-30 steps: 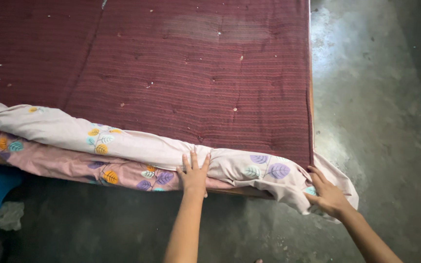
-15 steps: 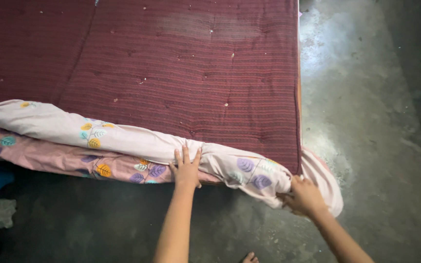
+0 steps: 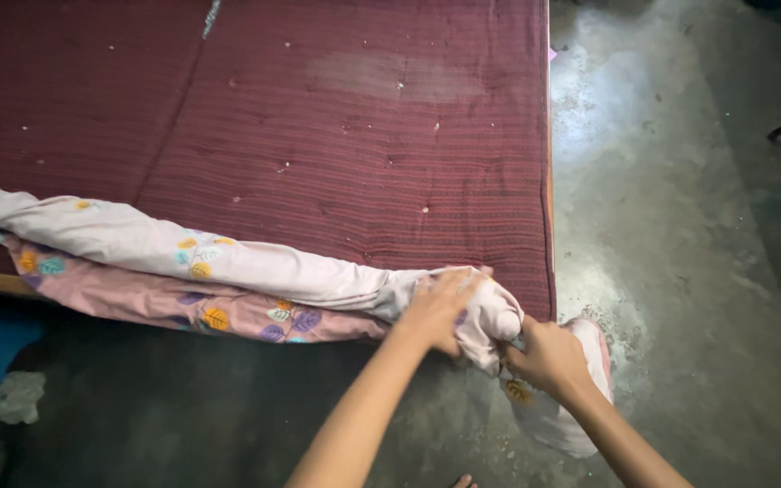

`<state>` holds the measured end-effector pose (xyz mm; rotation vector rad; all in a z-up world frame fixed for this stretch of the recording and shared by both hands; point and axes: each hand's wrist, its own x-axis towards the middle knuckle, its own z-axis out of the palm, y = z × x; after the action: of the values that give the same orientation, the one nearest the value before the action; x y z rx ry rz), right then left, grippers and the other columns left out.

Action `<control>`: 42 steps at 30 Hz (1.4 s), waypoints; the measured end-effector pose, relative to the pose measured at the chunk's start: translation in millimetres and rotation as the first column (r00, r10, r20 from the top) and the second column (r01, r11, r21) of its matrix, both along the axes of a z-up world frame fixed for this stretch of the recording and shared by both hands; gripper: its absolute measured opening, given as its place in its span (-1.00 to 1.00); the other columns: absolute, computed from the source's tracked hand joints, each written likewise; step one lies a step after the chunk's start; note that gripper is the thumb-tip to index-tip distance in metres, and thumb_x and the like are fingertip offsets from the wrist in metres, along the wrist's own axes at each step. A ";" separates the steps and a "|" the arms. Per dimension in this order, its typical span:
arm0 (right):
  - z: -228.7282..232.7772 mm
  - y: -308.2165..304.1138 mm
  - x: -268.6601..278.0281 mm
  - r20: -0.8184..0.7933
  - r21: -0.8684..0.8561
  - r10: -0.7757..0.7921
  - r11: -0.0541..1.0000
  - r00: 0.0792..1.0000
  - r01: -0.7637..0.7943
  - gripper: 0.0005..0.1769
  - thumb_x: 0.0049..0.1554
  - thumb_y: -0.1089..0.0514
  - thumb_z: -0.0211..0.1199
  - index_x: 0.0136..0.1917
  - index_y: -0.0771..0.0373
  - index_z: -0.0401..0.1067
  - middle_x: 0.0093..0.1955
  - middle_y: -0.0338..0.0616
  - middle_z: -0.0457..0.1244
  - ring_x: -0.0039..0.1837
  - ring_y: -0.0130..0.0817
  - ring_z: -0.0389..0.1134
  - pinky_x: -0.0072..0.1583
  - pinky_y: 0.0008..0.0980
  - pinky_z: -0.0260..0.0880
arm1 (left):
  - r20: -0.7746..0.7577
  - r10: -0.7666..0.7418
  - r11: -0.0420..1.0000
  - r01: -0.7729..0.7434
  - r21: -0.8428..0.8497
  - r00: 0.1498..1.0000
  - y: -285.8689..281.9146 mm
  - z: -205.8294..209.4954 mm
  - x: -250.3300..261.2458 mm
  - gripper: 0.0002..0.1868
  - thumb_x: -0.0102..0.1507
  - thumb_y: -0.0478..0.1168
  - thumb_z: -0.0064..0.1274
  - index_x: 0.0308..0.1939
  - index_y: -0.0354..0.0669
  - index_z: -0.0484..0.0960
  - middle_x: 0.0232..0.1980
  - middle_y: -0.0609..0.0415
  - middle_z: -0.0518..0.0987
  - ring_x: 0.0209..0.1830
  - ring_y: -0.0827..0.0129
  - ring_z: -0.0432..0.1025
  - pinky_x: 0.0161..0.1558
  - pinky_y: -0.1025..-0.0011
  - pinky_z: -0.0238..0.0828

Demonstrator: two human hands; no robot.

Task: The person rolls a patterned bedsheet tightly on a bed, then moves a pillow to the side and continues rolling the sheet into a compact bundle. The person lifts the rolled sheet and places it on top of the pillow.

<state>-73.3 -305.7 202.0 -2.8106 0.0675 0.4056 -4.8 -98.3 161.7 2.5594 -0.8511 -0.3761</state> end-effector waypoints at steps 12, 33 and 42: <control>115.1 68.9 15.3 0.108 0.125 0.049 0.990 0.993 -0.062 -0.58 -0.24 -0.01 0.42 -0.10 0.16 0.58 -0.24 0.15 0.41 -0.09 0.10 0.46 0.02 0.03 0.43 | 0.028 0.045 0.932 -0.032 -0.362 0.999 30.3 87.0 -8.7 -0.32 -0.13 -0.21 0.31 0.10 0.01 0.54 -0.01 -0.09 0.64 0.09 -0.06 0.51 0.05 0.04 0.43; 284.9 227.2 34.4 0.314 0.374 -0.029 0.923 0.949 -0.095 -0.55 -0.27 0.02 0.40 -0.10 0.24 0.57 -0.19 0.12 0.43 -0.08 0.04 0.50 0.01 -0.07 0.46 | 0.087 0.357 0.802 -0.257 -0.539 0.930 197.0 254.6 -26.0 0.32 -0.16 -0.29 0.41 0.60 0.23 0.00 0.37 -0.11 0.39 0.39 -0.15 0.30 0.31 0.04 0.35; 330.7 271.6 39.4 0.389 0.403 -0.039 0.906 0.921 -0.132 -0.51 -0.29 -0.02 0.45 -0.13 0.32 0.56 -0.20 0.12 0.44 -0.12 0.00 0.51 0.00 -0.11 0.47 | 0.106 0.426 0.661 -0.229 -0.715 0.899 241.8 256.6 -44.1 0.41 -0.08 -0.29 0.35 0.69 0.15 -0.25 0.61 -0.34 0.07 0.56 -0.27 0.15 0.44 0.05 0.28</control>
<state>-33.8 -34.1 532.7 -2.4054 -0.1592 -0.1287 -48.9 143.5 418.3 1.9868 -0.4488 0.3644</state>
